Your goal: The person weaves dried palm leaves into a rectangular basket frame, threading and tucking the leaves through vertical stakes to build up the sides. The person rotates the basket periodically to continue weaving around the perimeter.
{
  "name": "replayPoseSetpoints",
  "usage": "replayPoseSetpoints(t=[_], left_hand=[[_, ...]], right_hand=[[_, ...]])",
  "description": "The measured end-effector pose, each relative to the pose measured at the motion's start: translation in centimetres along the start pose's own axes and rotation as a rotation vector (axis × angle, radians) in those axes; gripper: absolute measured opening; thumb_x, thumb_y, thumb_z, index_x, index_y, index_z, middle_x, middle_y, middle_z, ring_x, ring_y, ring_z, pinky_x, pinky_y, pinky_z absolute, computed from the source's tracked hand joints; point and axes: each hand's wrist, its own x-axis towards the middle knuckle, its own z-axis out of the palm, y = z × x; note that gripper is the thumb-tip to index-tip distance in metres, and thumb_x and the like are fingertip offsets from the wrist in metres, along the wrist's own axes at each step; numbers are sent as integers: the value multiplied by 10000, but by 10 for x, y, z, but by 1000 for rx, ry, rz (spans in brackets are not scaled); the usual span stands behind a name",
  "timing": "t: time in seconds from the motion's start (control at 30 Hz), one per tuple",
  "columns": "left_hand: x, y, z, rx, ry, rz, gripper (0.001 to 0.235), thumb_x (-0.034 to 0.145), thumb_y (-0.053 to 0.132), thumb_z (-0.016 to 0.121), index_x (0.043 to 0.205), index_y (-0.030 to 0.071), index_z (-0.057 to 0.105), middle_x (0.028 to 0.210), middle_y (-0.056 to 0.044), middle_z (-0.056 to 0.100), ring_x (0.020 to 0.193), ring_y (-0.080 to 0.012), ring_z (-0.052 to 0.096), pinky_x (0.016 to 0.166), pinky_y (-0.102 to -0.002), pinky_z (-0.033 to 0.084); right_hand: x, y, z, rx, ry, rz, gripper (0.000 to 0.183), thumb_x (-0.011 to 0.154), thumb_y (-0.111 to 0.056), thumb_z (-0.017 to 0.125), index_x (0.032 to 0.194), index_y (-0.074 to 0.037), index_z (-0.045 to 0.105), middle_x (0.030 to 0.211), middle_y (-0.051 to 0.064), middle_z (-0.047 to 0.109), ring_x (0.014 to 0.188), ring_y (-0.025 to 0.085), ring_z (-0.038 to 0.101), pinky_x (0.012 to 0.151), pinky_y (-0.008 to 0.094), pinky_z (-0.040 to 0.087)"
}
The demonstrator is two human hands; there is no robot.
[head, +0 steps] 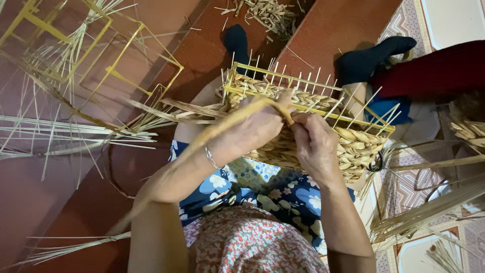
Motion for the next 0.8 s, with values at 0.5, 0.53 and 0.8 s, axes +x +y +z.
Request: replayPoseSetpoints(t=[0.5,0.53,0.8], left_hand=[[-57,-20,-3,7,459,470,194,1023,109,719,1179,-2,690,1122,-126,706,1029,-214,637,844,-335,580],[-59,-26,-14,131,488,406,254,985,150,745,1184,-4,710,1103,-121,688,1004,-232,590,821,-376,538],[-79,-49,-50,319,420,308,103,910,96,688,1003,53,679,1156,-111,610,1102,-255,583,914,-416,522]], right_hand=[[18,-16,4,-133,-12,-94,117,902,71,737,985,-11,734,995,107,738,861,226,691,756,344,564],[17,-16,1,-138,-41,-101,116,890,80,724,974,0,732,997,116,738,855,238,683,754,350,561],[17,-6,19,-168,87,-97,122,905,19,799,830,-5,705,764,95,678,646,191,572,572,334,455]])
